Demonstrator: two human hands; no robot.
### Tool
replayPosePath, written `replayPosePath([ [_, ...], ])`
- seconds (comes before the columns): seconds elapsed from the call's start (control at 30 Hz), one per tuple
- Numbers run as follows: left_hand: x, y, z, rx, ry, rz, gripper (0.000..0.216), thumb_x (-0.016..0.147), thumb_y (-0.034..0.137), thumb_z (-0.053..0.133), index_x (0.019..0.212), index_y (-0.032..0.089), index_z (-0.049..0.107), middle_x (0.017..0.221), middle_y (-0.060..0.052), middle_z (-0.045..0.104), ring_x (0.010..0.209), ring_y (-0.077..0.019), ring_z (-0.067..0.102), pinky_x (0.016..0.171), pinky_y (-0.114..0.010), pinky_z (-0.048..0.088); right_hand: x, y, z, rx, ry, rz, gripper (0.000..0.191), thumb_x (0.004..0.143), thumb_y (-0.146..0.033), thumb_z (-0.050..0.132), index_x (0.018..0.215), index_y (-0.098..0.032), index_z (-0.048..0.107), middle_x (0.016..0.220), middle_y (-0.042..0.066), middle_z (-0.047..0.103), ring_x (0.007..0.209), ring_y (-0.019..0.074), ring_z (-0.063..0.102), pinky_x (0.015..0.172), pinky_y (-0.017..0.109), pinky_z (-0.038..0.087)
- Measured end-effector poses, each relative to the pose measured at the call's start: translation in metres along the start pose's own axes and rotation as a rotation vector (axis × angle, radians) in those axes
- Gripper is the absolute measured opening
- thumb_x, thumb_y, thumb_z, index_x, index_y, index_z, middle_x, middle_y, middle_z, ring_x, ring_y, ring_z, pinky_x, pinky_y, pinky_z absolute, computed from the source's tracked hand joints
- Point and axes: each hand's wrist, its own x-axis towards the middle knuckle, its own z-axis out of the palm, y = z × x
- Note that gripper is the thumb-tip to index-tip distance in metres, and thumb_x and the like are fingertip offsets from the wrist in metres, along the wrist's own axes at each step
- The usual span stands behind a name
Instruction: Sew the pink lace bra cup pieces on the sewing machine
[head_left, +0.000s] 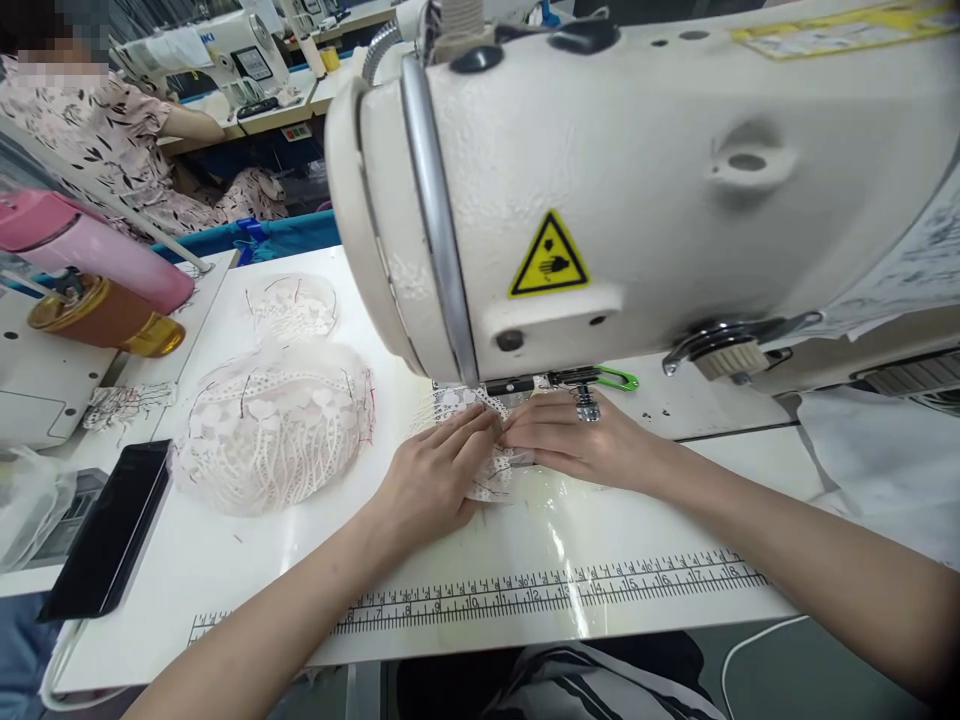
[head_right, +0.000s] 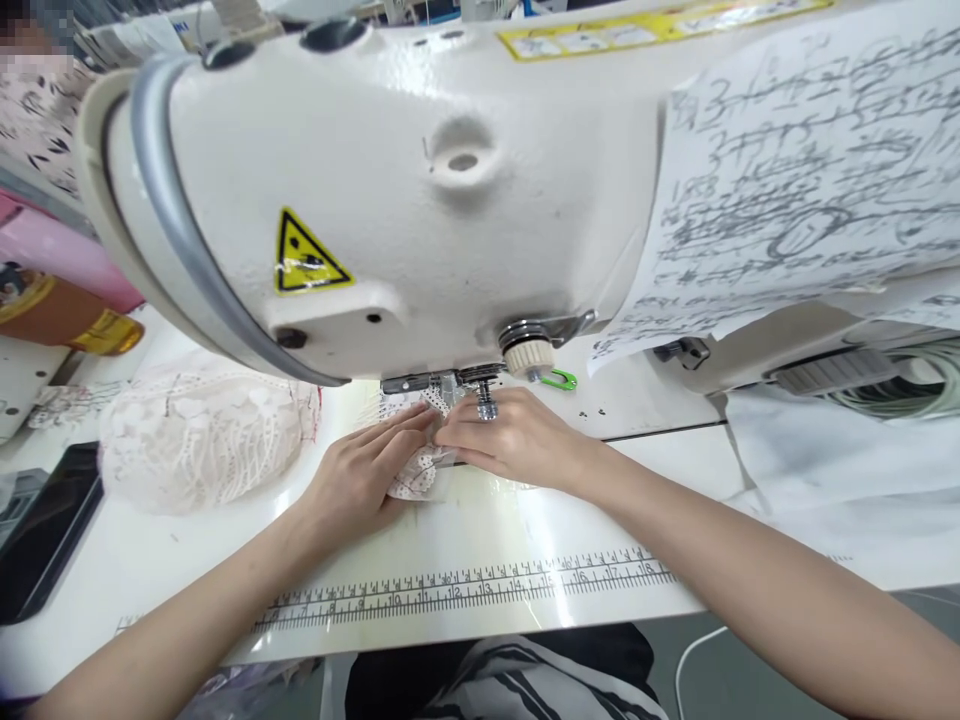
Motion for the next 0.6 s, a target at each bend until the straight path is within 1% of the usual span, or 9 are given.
replayPosePath([
  [0.2,0.0016,0.0007,0.0012,0.014,0.025,0.000,0.043,0.083,0.018,0.058,0.125,0.010,0.051,0.130,-0.014,0.065,0.127,-0.0272,0.058,0.098,-0.039,0.057,-0.0048,0.0017,-0.0003,-0.080,-0.084,0.051,0.023,0.102,-0.025,0.047,0.115,-0.022,0.066,0.105,0.005,0.073,0.090,0.0133,0.069,0.083,0.028,0.057],
  [0.43,0.0024,-0.0009,0.0041,-0.013,0.028,0.003,0.041,0.084,0.017,0.056,0.124,0.011,0.052,0.131,-0.015,0.064,0.129,-0.0285,0.055,0.100,-0.042,0.056,-0.0052,0.0042,-0.0012,-0.105,-0.061,0.077,0.022,0.101,-0.024,0.048,0.113,-0.023,0.067,0.101,0.004,0.074,0.085,0.0141,0.070,0.075,0.027,0.057],
  [0.5,0.0033,-0.0009,0.0049,-0.010,0.026,-0.006,0.041,0.083,0.013,0.053,0.124,0.012,0.052,0.131,-0.014,0.064,0.130,-0.0276,0.055,0.099,-0.042,0.057,-0.0055,0.0049,-0.0017,-0.121,-0.060,0.080,0.022,0.101,-0.024,0.050,0.114,-0.023,0.067,0.100,0.004,0.074,0.084,0.0147,0.070,0.074,0.028,0.057],
  [0.6,0.0050,-0.0002,0.0059,0.001,0.043,-0.018,0.045,0.076,0.002,0.046,0.119,0.013,0.054,0.130,-0.011,0.065,0.129,-0.0256,0.056,0.099,-0.040,0.057,-0.0059,0.0064,-0.0019,-0.143,-0.048,0.077,0.020,0.099,-0.025,0.052,0.112,-0.023,0.068,0.097,0.003,0.075,0.081,0.0147,0.070,0.075,0.028,0.057],
])
